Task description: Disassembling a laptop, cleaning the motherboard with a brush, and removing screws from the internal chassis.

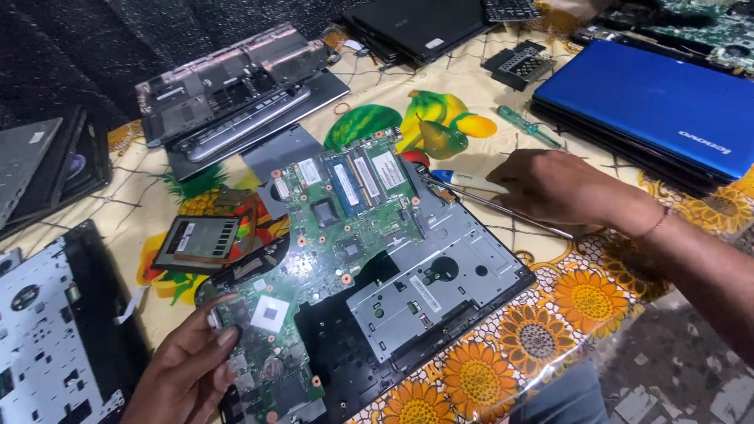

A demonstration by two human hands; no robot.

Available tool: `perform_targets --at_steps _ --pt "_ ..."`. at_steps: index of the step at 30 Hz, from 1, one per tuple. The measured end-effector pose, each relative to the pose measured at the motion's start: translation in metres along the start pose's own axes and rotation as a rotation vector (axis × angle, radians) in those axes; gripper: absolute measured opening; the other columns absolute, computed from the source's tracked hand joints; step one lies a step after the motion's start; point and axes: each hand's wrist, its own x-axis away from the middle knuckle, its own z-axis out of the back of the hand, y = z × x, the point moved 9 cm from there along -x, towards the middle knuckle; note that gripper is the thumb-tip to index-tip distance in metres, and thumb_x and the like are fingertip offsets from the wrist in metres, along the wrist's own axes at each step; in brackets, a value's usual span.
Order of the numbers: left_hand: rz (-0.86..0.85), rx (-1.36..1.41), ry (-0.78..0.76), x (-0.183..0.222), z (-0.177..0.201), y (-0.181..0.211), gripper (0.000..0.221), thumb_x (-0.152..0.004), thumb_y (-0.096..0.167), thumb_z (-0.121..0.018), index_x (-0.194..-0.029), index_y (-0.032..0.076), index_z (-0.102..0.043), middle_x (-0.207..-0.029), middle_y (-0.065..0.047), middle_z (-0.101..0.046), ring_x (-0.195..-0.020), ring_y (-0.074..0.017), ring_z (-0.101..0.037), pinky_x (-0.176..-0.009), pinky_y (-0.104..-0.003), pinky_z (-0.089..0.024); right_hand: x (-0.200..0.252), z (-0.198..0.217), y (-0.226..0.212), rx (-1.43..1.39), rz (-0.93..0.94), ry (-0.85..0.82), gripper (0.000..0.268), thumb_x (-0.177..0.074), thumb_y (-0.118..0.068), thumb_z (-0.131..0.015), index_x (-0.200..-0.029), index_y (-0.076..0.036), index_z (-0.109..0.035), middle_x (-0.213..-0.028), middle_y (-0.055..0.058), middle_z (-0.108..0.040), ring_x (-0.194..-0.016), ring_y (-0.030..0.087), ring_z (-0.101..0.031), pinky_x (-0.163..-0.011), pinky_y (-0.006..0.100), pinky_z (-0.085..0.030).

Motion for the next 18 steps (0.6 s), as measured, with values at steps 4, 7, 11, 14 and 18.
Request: perform_targets --at_steps 4,7,11,14,18 --pt "-0.005 0.061 -0.012 -0.007 0.008 -0.003 0.059 -0.095 0.003 -0.059 -0.151 0.021 -0.064 -0.089 -0.009 -0.059 -0.059 -0.0127 -0.055 -0.054 -0.024 -0.047 -0.016 -0.002 -0.007 0.056 0.036 0.008 0.034 -0.099 -0.036 -0.063 -0.129 -0.021 -0.065 -0.108 0.002 -0.074 -0.083 0.021 -0.073 -0.068 0.033 -0.061" --pt "-0.105 0.044 -0.124 -0.008 -0.002 0.004 0.053 -0.094 0.002 -0.060 -0.146 0.013 -0.065 -0.079 -0.009 -0.060 -0.054 -0.0091 -0.055 -0.048 -0.023 -0.045 -0.011 -0.003 -0.004 0.051 -0.120 -0.076 0.017 -0.106 -0.029 -0.056 -0.105 -0.018 -0.068 -0.079 0.000 -0.066 -0.060 0.016 -0.058 -0.049 0.025 -0.048" --pt "-0.031 -0.014 -0.028 -0.005 -0.001 0.003 0.055 -0.094 0.001 -0.061 -0.147 0.016 -0.065 -0.084 -0.010 -0.048 -0.059 -0.0161 -0.051 -0.052 -0.028 -0.041 -0.012 0.003 0.021 0.105 -0.183 0.065 0.015 -0.099 -0.030 -0.064 -0.107 -0.018 -0.063 -0.115 0.005 -0.059 -0.059 0.014 -0.057 -0.042 0.026 -0.052" --pt "-0.006 -0.050 0.002 -0.009 0.003 -0.003 0.054 -0.095 0.002 -0.063 -0.146 0.018 -0.066 -0.083 -0.010 -0.048 -0.061 -0.0179 -0.052 -0.053 -0.029 -0.041 0.003 0.029 0.021 0.088 -0.102 0.306 0.028 -0.097 -0.020 -0.065 -0.124 -0.014 -0.061 -0.119 0.009 -0.059 -0.062 0.020 -0.062 -0.046 0.031 -0.062" --pt "0.065 -0.149 0.085 0.000 -0.001 -0.003 0.053 -0.096 0.001 -0.064 -0.146 0.018 -0.070 -0.094 -0.016 -0.059 -0.067 -0.0243 -0.047 -0.060 -0.032 -0.039 0.053 0.068 0.020 -0.178 -0.018 0.614 0.013 -0.107 -0.001 -0.063 -0.110 0.001 -0.051 -0.085 0.012 -0.055 -0.058 0.026 -0.056 -0.044 0.036 -0.054"
